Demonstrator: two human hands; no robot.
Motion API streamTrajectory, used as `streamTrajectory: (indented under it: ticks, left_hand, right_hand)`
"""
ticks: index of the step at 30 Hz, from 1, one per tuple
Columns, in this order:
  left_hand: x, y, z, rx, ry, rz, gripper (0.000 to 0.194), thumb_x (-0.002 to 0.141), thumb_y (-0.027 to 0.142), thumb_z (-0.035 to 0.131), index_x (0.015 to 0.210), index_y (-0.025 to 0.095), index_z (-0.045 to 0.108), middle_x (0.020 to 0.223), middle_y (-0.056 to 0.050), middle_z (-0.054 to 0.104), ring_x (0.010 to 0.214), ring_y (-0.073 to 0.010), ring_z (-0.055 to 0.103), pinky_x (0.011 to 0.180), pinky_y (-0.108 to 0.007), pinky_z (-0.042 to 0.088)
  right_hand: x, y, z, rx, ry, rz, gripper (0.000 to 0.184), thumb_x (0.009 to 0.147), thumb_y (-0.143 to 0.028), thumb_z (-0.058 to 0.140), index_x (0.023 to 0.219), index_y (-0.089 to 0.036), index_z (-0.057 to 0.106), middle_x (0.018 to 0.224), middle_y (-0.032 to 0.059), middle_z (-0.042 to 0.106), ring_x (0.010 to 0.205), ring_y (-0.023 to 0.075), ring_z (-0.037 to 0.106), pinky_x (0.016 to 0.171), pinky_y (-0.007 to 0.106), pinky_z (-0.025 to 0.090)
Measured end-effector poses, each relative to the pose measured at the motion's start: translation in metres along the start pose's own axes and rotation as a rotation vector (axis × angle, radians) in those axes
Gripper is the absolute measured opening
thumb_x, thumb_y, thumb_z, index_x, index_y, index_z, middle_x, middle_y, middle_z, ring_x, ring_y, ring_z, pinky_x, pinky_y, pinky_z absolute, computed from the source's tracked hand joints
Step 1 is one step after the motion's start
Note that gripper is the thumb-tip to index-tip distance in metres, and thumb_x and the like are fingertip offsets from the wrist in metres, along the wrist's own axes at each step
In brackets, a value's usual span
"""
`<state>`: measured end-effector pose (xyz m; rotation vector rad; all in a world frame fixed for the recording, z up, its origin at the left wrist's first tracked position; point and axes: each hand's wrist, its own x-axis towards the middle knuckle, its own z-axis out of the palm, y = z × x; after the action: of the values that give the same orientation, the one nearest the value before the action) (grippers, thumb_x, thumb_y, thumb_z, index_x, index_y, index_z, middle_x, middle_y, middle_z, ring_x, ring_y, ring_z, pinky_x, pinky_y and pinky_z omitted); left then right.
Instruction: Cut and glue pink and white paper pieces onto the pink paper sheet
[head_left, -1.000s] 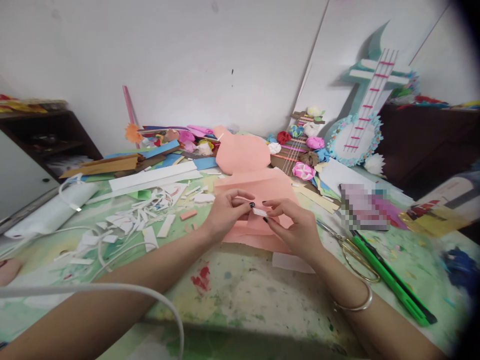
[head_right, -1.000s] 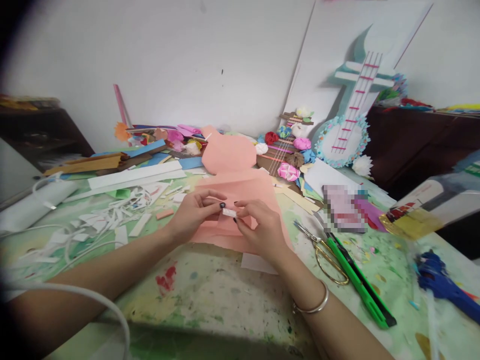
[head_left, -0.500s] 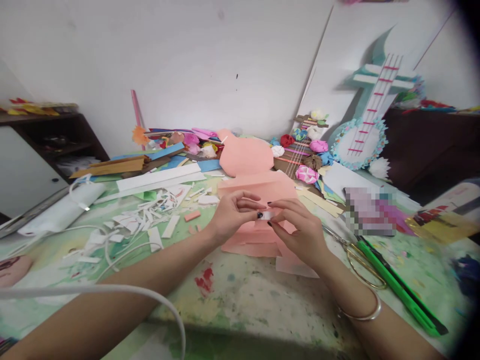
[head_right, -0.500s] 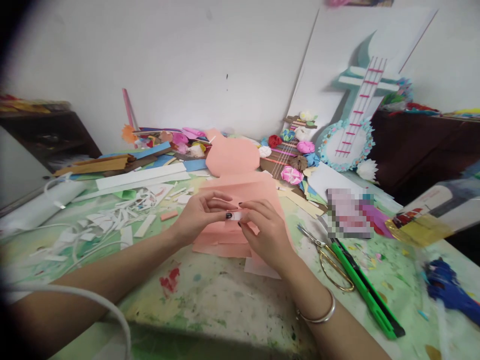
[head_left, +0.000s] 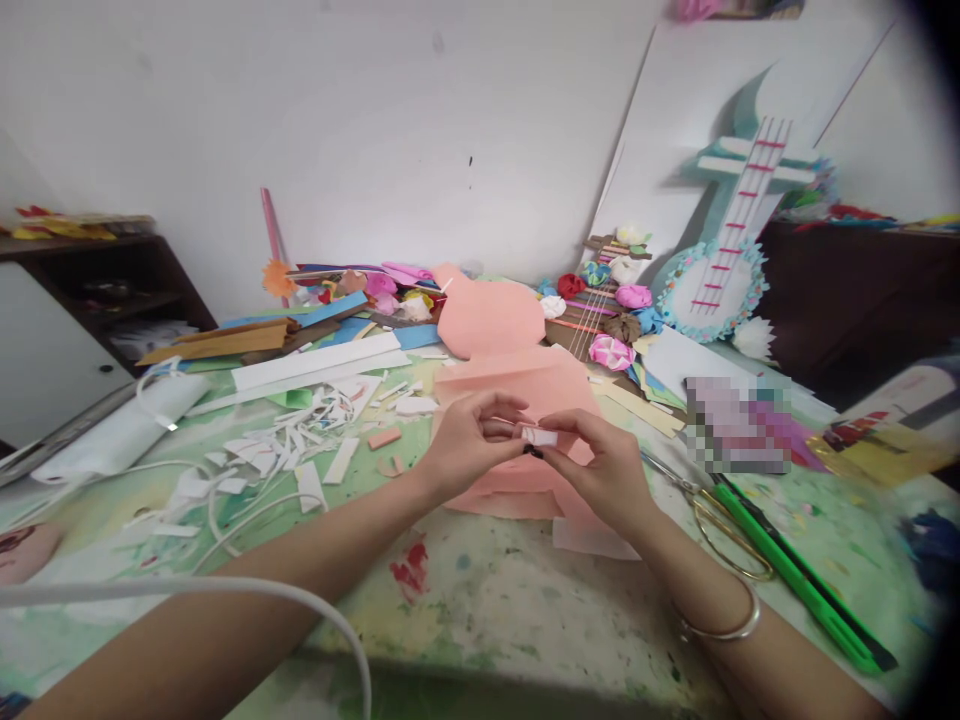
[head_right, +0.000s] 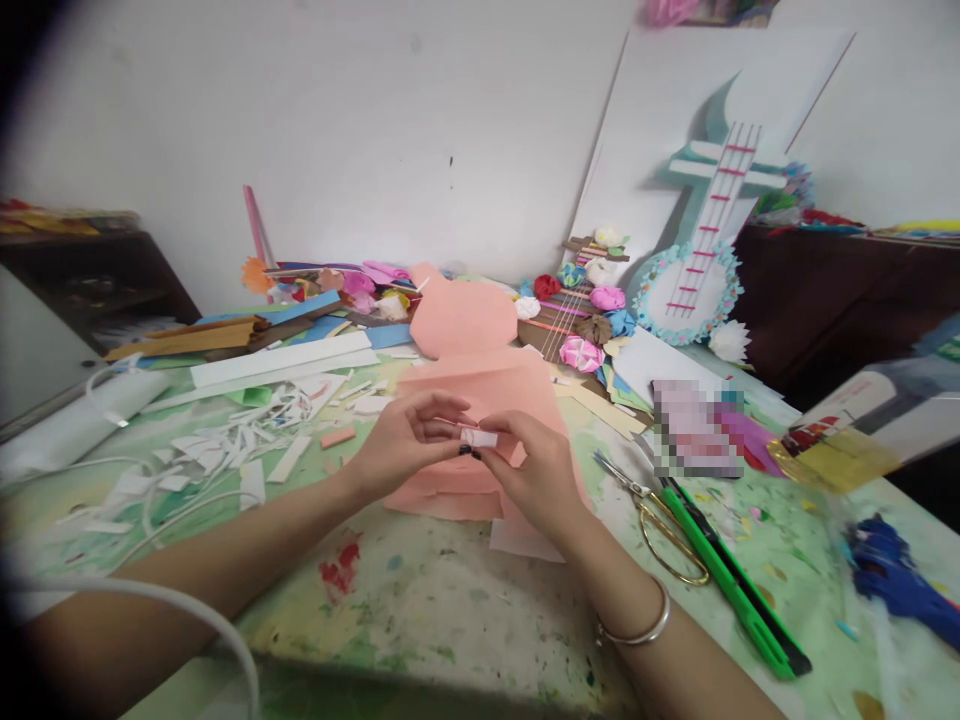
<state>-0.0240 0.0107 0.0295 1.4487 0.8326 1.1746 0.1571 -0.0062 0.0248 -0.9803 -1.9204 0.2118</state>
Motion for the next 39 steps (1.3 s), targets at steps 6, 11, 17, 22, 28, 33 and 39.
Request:
streamTrajectory:
  ticks: [6, 11, 17, 22, 28, 33, 39]
  left_hand:
    - [0.0003, 0.0004, 0.0002, -0.02, 0.01, -0.025, 0.033, 0.064, 0.012, 0.075, 0.094, 0.011, 0.062, 0.087, -0.006, 0.068, 0.079, -0.0164, 0.068, 0.074, -0.029, 0.057]
    - [-0.0015, 0.0032, 0.0016, -0.02, 0.006, -0.101, 0.026, 0.067, 0.014, 0.074, 0.09, 0.012, 0.063, 0.079, -0.005, 0.068, 0.076, -0.0157, 0.069, 0.07, -0.026, 0.055]
    - [-0.002, 0.0021, 0.0012, -0.074, -0.023, -0.124, 0.027, 0.067, 0.016, 0.075, 0.09, 0.012, 0.062, 0.073, -0.003, 0.068, 0.069, -0.0148, 0.068, 0.067, -0.026, 0.055]
    - [-0.0021, 0.0034, 0.0005, -0.073, -0.024, -0.126, 0.027, 0.065, 0.017, 0.077, 0.088, 0.012, 0.063, 0.072, -0.003, 0.069, 0.068, -0.0154, 0.068, 0.066, -0.027, 0.055]
    - [-0.0022, 0.0062, 0.0012, -0.056, -0.018, -0.108, 0.028, 0.066, 0.019, 0.076, 0.089, 0.01, 0.063, 0.075, -0.006, 0.07, 0.07, -0.0156, 0.068, 0.066, -0.025, 0.054]
    - [-0.0012, 0.0053, 0.0002, -0.058, -0.034, -0.095, 0.029, 0.067, 0.019, 0.075, 0.091, 0.009, 0.063, 0.072, -0.006, 0.069, 0.066, -0.0128, 0.064, 0.06, -0.021, 0.051]
    - [-0.0005, 0.0049, -0.0012, -0.066, -0.034, -0.091, 0.024, 0.069, 0.022, 0.074, 0.087, 0.011, 0.064, 0.076, -0.005, 0.069, 0.065, -0.0105, 0.062, 0.056, -0.018, 0.048]
  right_hand:
    - [-0.0006, -0.001, 0.0012, 0.023, 0.02, -0.038, 0.013, 0.079, -0.019, 0.068, 0.091, -0.02, 0.064, 0.084, 0.0035, 0.071, 0.073, 0.016, 0.066, 0.068, 0.027, 0.051]
    - [0.0004, -0.0009, 0.001, -0.014, 0.043, -0.035, 0.012, 0.078, -0.023, 0.07, 0.085, -0.019, 0.062, 0.077, 0.0031, 0.068, 0.069, 0.0159, 0.064, 0.066, 0.027, 0.051]
    - [0.0007, -0.0017, 0.0013, -0.006, 0.035, -0.057, 0.012, 0.078, -0.02, 0.069, 0.085, -0.018, 0.06, 0.077, 0.0031, 0.067, 0.07, 0.015, 0.063, 0.065, 0.025, 0.051]
    - [0.0005, -0.0013, 0.001, 0.06, 0.002, -0.012, 0.013, 0.077, -0.023, 0.071, 0.087, -0.019, 0.062, 0.081, 0.0037, 0.069, 0.073, 0.0155, 0.064, 0.071, 0.026, 0.053]
    - [0.0018, -0.0006, -0.0014, 0.34, -0.085, 0.16, 0.012, 0.079, -0.024, 0.069, 0.089, -0.019, 0.065, 0.087, 0.0043, 0.069, 0.083, 0.0176, 0.066, 0.079, 0.03, 0.054]
    - [0.0017, 0.0041, 0.0008, 0.599, -0.109, 0.333, 0.016, 0.079, -0.03, 0.069, 0.089, -0.018, 0.066, 0.091, 0.006, 0.069, 0.087, 0.0202, 0.067, 0.08, 0.033, 0.054]
    - [0.0041, 0.0033, -0.0005, 0.644, -0.081, 0.435, 0.02, 0.073, -0.033, 0.072, 0.086, -0.018, 0.067, 0.088, 0.0049, 0.071, 0.085, 0.019, 0.068, 0.074, 0.029, 0.054]
